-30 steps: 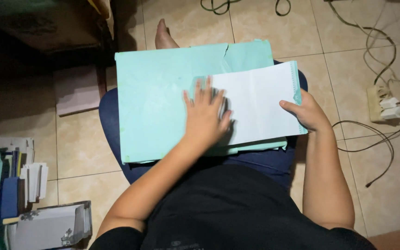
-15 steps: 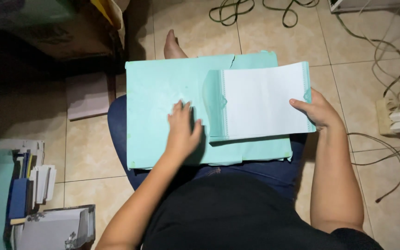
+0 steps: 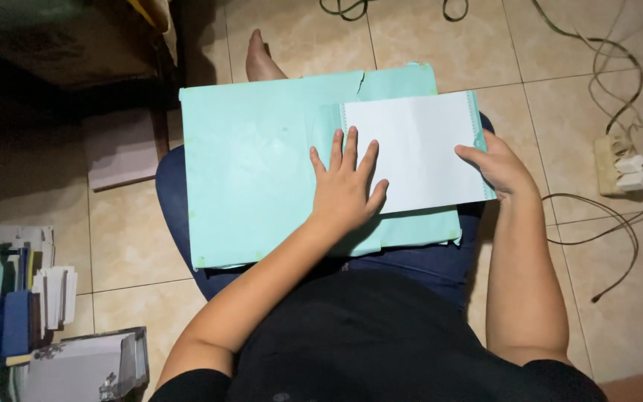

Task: Folding paper invitations and inserting them into decorative cardstock folders while sitting on the floor.

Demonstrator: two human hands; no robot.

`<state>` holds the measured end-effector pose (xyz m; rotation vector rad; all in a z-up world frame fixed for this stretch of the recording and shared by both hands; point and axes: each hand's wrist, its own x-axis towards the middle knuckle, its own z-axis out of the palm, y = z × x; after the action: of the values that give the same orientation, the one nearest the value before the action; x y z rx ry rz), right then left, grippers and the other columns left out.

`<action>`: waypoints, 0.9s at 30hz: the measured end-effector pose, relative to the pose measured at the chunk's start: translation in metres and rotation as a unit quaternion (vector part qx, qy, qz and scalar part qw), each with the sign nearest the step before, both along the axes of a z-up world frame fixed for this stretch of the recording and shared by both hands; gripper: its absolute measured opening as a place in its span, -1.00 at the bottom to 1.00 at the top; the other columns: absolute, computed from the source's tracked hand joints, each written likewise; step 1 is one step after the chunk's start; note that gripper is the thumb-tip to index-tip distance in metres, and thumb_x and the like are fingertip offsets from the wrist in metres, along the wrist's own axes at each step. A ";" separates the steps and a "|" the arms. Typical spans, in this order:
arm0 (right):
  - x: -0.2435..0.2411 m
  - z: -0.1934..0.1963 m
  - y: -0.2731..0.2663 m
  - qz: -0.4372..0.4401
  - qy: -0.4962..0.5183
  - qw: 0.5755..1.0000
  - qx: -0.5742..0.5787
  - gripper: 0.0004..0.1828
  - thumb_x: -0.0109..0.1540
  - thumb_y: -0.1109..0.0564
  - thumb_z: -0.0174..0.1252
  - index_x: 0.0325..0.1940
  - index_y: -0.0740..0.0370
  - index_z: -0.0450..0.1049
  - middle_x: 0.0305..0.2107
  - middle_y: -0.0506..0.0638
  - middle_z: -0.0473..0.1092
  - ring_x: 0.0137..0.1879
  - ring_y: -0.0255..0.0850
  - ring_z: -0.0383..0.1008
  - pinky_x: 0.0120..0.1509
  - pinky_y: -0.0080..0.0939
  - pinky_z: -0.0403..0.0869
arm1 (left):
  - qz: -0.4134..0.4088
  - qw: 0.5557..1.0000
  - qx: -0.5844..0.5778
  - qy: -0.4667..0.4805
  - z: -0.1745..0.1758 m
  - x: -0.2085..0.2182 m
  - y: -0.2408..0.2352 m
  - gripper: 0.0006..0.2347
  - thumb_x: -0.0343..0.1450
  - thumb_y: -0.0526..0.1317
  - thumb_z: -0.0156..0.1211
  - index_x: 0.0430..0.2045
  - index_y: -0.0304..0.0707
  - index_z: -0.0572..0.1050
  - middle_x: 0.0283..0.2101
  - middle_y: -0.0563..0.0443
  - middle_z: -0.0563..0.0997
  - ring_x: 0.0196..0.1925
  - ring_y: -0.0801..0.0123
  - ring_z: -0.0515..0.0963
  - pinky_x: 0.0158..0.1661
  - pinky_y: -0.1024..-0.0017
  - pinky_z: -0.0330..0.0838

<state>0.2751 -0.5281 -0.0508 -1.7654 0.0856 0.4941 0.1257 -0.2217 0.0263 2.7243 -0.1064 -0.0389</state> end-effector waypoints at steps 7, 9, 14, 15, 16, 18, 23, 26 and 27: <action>-0.018 0.021 0.012 0.005 -0.005 1.000 -0.021 -0.43 0.22 0.20 0.33 0.30 0.23 0.36 -0.03 0.09 0.46 -0.01 -0.03 0.51 0.03 0.08 0.54 | -0.022 0.995 0.099 -0.001 -0.002 0.011 -0.008 -0.42 0.42 0.11 -0.09 0.35 -0.13 0.21 0.43 -0.49 0.12 0.53 -0.32 -0.03 0.28 -0.55 -0.35; -0.017 0.021 0.014 0.010 -0.005 1.000 -0.019 -0.44 0.24 0.19 0.32 0.31 0.22 0.35 0.01 0.10 0.46 0.03 -0.02 0.50 0.05 0.13 0.54 | -0.026 0.994 0.102 -0.034 -0.009 0.017 -0.012 -0.46 0.36 0.04 -0.08 0.22 -0.24 0.26 0.37 -0.55 0.17 0.50 -0.34 0.03 0.29 -0.53 -0.29; -0.029 0.034 0.022 0.004 -0.037 0.997 -0.071 -0.42 0.28 0.10 0.30 0.33 0.33 0.33 0.02 0.18 0.45 0.02 0.00 0.49 0.06 0.07 0.53 | -0.047 0.997 0.051 -0.022 0.002 0.018 -0.009 -0.45 0.36 0.00 -0.16 0.24 -0.32 0.23 0.46 -0.55 0.05 0.55 -0.29 -0.04 0.36 -0.38 -0.25; -0.031 0.038 0.025 0.009 -0.046 0.995 -0.092 -0.42 0.29 0.08 0.30 0.33 0.34 0.34 0.00 0.20 0.45 -0.01 -0.01 0.50 0.04 0.05 0.53 | -0.041 0.998 0.039 -0.020 0.000 0.018 -0.007 -0.43 0.38 0.02 -0.18 0.29 -0.30 0.20 0.47 -0.52 0.04 0.55 -0.27 -0.05 0.37 -0.35 -0.25; -0.032 0.032 0.020 0.008 -0.044 0.995 -0.092 -0.42 0.29 0.08 0.30 0.33 0.34 0.34 0.00 0.20 0.45 -0.01 -0.01 0.50 0.04 0.05 0.53 | -0.042 0.998 0.039 -0.018 -0.002 0.018 -0.009 -0.43 0.38 0.02 -0.18 0.29 -0.30 0.20 0.47 -0.52 0.04 0.55 -0.27 -0.05 0.37 -0.35 -0.25; -0.032 0.020 0.014 -0.023 -0.094 0.987 -0.125 -0.37 0.37 -0.06 0.28 0.35 0.42 0.30 -0.02 0.25 0.43 0.00 0.01 0.48 0.05 0.08 0.51 | -0.054 0.995 0.066 -0.044 -0.005 0.017 -0.009 -0.40 0.42 0.02 -0.17 0.43 -0.07 0.10 0.45 -0.50 0.09 0.54 -0.33 -0.01 0.37 -0.32 -0.13; -0.061 0.028 0.011 0.015 -0.160 0.926 -0.340 -0.28 0.37 -0.25 0.22 0.35 0.39 0.35 0.03 0.25 0.35 0.08 0.10 0.47 0.11 0.06 0.49 | -0.072 0.988 0.117 -0.065 -0.019 0.031 -0.018 -0.43 0.39 0.00 -0.18 0.32 -0.22 0.19 0.39 -0.59 0.15 0.49 -0.42 0.07 0.34 -0.26 -0.02; -0.084 0.056 0.030 0.028 -0.129 0.918 -0.375 -0.19 0.35 -0.29 0.16 0.42 0.41 0.28 0.12 0.29 0.28 0.20 0.21 0.40 0.22 0.16 0.44 | -0.112 0.988 0.085 -0.065 -0.006 0.027 -0.015 -0.47 0.38 -0.08 -0.18 0.26 -0.36 0.20 0.44 -0.54 0.06 0.52 -0.38 0.00 0.38 -0.23 -0.10; -0.090 0.064 0.036 0.034 -0.122 0.914 -0.386 -0.18 0.35 -0.31 0.13 0.44 0.39 0.26 0.16 0.27 0.26 0.25 0.23 0.36 0.24 0.18 0.43 | -0.139 0.986 0.075 -0.055 0.000 0.026 -0.013 -0.49 0.40 -0.13 -0.19 0.29 -0.31 0.17 0.50 -0.46 -0.01 0.55 -0.31 -0.06 0.41 -0.22 -0.17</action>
<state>0.1853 -0.4918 0.0129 -2.6036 0.0451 0.2953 0.1512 -0.2344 0.0263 2.8385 -0.5350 0.0239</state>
